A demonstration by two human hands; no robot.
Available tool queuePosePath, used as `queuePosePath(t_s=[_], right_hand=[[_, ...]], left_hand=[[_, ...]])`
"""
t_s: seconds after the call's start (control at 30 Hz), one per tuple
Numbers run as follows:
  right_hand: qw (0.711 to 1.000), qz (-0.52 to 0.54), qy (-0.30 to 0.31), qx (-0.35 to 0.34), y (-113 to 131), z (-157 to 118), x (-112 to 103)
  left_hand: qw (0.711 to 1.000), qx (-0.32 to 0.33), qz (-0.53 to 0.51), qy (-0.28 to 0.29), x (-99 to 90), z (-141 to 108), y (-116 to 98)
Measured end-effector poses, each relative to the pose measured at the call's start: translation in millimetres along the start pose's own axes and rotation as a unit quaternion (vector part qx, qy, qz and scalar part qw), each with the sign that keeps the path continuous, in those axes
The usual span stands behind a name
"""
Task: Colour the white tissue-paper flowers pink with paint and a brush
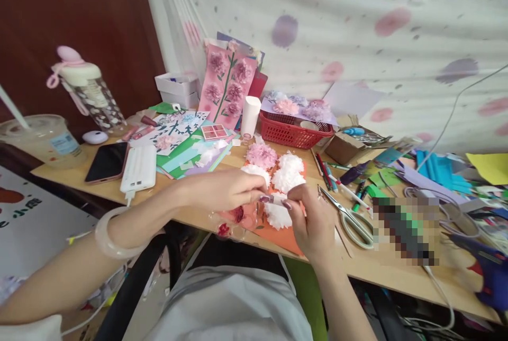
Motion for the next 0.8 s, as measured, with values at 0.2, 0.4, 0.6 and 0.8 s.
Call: queuePosePath(t_s=[0.2,0.4,0.6,0.8], right_hand=[[0.959,0.254,-0.021,0.127,12,-21,2],[0.962,0.242,0.024,0.127,13,-25,5],[0.957,0.282,0.035,0.065,9,-26,9],[0.959,0.262,0.076,0.073,12,-13,11]], left_hand=[[0.999,-0.018,-0.024,-0.012,13.2,-10,-3],[0.995,-0.045,0.004,-0.084,41.0,-16,7],[0.967,-0.076,-0.232,0.076,51.4,-13,33],[0.94,-0.135,-0.268,0.162,48.6,-10,44]])
Point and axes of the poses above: each hand's wrist, its own z-axis towards the middle knuckle, its own x-axis out of the palm, y = z × x, the point moved 3 cm from there along z, towards the middle knuckle, and after that the axes turned 12 degrees about -x, right-handed, at the moved point
